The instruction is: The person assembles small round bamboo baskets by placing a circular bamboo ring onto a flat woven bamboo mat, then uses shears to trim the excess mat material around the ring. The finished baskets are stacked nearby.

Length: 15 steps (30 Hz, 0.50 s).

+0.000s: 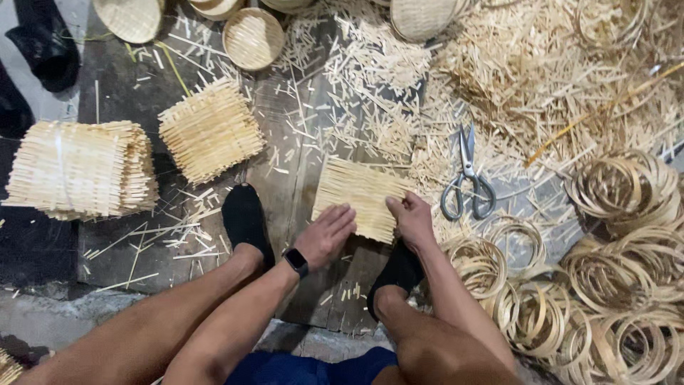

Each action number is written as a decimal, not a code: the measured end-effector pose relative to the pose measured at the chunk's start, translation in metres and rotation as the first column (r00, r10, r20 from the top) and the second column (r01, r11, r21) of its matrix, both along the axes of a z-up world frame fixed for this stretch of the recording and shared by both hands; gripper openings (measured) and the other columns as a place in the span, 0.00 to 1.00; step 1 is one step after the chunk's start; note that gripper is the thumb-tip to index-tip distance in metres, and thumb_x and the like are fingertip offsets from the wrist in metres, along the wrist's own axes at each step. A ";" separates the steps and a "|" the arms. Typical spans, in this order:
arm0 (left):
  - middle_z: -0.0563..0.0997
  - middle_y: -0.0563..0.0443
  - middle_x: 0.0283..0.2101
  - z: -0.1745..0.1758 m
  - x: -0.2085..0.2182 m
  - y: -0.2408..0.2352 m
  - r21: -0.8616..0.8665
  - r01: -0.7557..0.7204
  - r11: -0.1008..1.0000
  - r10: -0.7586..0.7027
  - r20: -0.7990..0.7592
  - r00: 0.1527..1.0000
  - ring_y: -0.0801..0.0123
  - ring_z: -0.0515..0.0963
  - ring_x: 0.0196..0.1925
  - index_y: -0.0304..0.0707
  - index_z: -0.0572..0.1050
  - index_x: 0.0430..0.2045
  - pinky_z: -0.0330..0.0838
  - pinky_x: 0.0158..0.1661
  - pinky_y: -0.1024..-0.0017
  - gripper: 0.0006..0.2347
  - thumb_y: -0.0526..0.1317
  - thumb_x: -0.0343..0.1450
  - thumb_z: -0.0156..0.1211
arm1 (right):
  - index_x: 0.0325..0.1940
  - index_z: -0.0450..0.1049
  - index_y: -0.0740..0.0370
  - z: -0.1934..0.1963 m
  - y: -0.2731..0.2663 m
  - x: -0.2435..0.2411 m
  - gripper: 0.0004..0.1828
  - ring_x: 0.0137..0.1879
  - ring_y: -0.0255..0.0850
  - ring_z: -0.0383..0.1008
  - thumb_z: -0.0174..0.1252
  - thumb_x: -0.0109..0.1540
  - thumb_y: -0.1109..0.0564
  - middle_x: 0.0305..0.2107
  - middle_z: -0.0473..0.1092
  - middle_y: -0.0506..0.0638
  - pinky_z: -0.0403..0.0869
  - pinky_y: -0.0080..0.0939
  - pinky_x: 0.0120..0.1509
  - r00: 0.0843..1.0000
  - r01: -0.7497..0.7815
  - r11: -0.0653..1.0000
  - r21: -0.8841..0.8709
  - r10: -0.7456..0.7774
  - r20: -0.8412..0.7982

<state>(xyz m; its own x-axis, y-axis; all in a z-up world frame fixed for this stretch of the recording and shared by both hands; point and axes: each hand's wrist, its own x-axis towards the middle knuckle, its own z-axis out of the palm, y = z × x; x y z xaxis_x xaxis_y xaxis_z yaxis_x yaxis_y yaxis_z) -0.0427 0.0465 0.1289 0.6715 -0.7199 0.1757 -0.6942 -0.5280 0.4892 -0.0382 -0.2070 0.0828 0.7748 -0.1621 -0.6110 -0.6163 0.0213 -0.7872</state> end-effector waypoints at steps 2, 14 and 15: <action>0.75 0.47 0.58 -0.008 0.007 0.003 -0.144 -0.094 0.985 0.082 -0.088 0.993 0.57 0.74 0.66 0.39 0.72 0.53 0.64 0.72 0.54 0.18 0.38 0.68 0.67 | 0.44 0.79 0.68 0.001 0.005 0.004 0.12 0.29 0.28 0.69 0.65 0.61 0.56 0.27 0.75 0.42 0.69 0.31 0.33 1.000 -0.016 0.998 -0.053 0.017 0.020; 0.86 0.41 0.38 -0.108 0.065 0.034 0.082 -0.886 0.456 0.238 -0.971 0.032 0.67 0.85 0.35 0.22 0.79 0.39 0.81 0.37 0.70 0.15 0.29 0.60 0.74 | 0.43 0.76 0.70 -0.013 0.017 0.015 0.15 0.32 0.26 0.67 0.71 0.58 0.59 0.28 0.71 0.43 0.69 0.28 0.34 0.981 0.038 0.995 -0.097 -0.019 0.194; 0.86 0.41 0.38 -0.111 0.064 0.035 0.092 -0.888 0.451 0.250 -0.968 0.027 0.67 0.85 0.35 0.22 0.79 0.40 0.81 0.38 0.70 0.16 0.28 0.60 0.74 | 0.45 0.76 0.69 -0.013 0.016 0.015 0.16 0.33 0.26 0.69 0.70 0.58 0.59 0.29 0.72 0.43 0.71 0.28 0.34 0.983 0.013 0.998 -0.056 -0.003 0.185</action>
